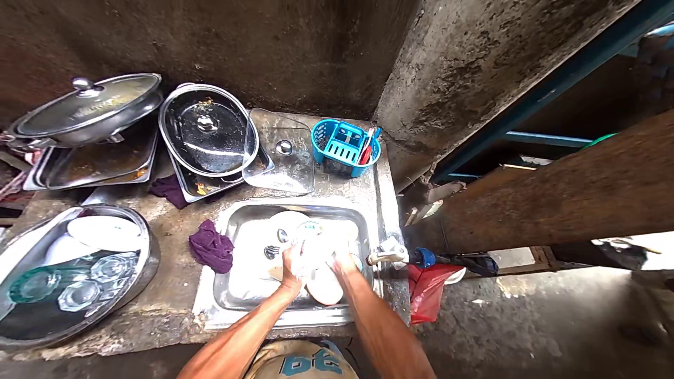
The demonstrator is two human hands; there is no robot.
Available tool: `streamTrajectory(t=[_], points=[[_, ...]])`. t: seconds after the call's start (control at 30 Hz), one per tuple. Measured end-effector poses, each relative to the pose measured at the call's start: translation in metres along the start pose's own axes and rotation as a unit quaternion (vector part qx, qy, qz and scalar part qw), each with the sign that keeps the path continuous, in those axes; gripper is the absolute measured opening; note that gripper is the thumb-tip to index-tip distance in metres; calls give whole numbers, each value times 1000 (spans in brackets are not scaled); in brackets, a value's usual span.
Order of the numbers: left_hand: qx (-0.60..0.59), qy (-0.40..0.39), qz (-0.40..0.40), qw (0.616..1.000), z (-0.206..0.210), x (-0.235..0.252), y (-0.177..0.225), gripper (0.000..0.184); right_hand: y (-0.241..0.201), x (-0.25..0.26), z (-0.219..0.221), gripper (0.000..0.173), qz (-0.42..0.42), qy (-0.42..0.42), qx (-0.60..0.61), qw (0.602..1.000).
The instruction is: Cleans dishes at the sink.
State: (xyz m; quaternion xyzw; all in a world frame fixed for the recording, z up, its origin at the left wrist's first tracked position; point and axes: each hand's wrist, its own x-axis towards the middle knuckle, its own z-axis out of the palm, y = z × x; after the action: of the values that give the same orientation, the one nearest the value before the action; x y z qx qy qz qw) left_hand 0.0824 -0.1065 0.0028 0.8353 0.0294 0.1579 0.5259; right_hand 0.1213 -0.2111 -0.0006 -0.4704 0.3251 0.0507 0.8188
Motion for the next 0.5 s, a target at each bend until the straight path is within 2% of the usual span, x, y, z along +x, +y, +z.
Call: streamTrajectory(t=[0.07,0.17,0.2,0.27,0.3,0.33,0.4,0.47,0.5], points=[[-43,22,-58,997,7,-1,1,26,19,-11,12,36,-9,29,0,1000],[-57,39,-164,984,12,1,5,38,42,-41,20,37,-95,21,-142,985],[-71,32,-192,978,10,5,4,43,45,-52,17,37,-128,-1,-183,975],[-116,34,-231,965,5,14,2,42,47,-75,12,38,-216,-48,-295,929],[-154,45,-249,955,6,17,4,39,49,-77,10,38,-252,-47,-335,907],[-197,60,-268,941,7,17,7,36,51,-74,8,40,-251,-36,-349,902],[-334,81,-310,887,9,13,9,39,49,-52,7,46,-177,13,-267,947],[-423,79,-339,837,1,6,12,42,38,-32,4,36,-86,50,-99,990],[-445,63,-352,821,-4,6,12,43,29,-25,1,34,-43,44,-20,998]])
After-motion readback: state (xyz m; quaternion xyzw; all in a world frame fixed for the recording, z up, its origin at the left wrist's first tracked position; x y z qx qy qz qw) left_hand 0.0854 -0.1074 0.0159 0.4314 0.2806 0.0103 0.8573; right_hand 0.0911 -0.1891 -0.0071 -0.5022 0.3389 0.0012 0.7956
